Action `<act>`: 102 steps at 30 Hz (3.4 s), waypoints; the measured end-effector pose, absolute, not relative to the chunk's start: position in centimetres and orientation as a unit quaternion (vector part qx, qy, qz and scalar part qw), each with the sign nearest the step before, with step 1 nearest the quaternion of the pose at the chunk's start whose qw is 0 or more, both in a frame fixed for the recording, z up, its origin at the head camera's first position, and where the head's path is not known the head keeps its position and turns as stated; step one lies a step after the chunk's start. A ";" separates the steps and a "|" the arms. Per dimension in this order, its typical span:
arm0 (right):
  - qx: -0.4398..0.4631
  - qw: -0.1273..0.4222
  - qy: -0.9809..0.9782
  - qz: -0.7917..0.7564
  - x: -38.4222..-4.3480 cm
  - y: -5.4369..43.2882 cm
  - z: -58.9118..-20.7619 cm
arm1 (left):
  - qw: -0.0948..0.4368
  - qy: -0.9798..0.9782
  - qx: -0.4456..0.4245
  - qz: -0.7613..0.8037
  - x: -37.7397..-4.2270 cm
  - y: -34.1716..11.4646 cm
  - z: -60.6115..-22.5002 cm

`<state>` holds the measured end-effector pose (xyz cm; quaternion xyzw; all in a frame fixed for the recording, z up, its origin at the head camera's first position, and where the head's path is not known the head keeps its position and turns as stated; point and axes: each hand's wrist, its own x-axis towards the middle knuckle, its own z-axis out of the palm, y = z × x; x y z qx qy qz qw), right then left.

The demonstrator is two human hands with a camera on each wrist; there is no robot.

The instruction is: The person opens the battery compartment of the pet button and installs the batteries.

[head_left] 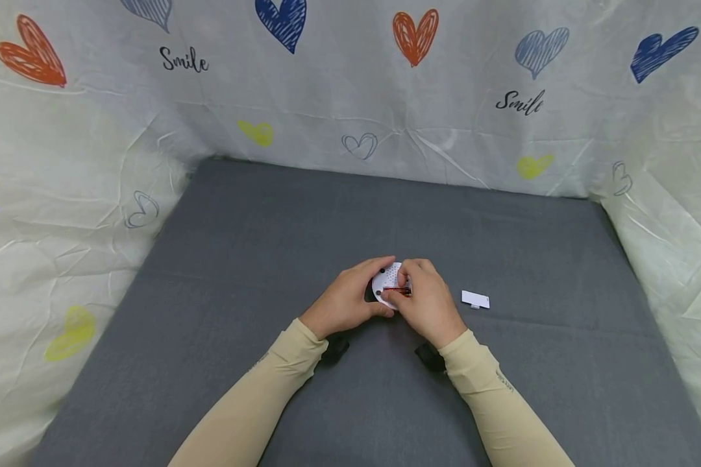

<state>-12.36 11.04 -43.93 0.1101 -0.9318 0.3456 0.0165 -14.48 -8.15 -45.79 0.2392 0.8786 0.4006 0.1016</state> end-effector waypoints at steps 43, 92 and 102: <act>0.089 0.025 -0.967 0.236 -11.0 24.9 -45.6 | 0.136 0.878 0.217 0.404 -14.9 -7.7 -46.6; 0.256 0.133 -0.930 0.229 -10.3 12.4 -43.6 | 0.140 0.869 0.243 0.406 -14.5 -8.4 -45.8; 0.235 0.128 -0.932 0.244 -10.0 12.3 -44.1 | 0.138 0.874 0.247 0.395 -14.5 -8.2 -46.1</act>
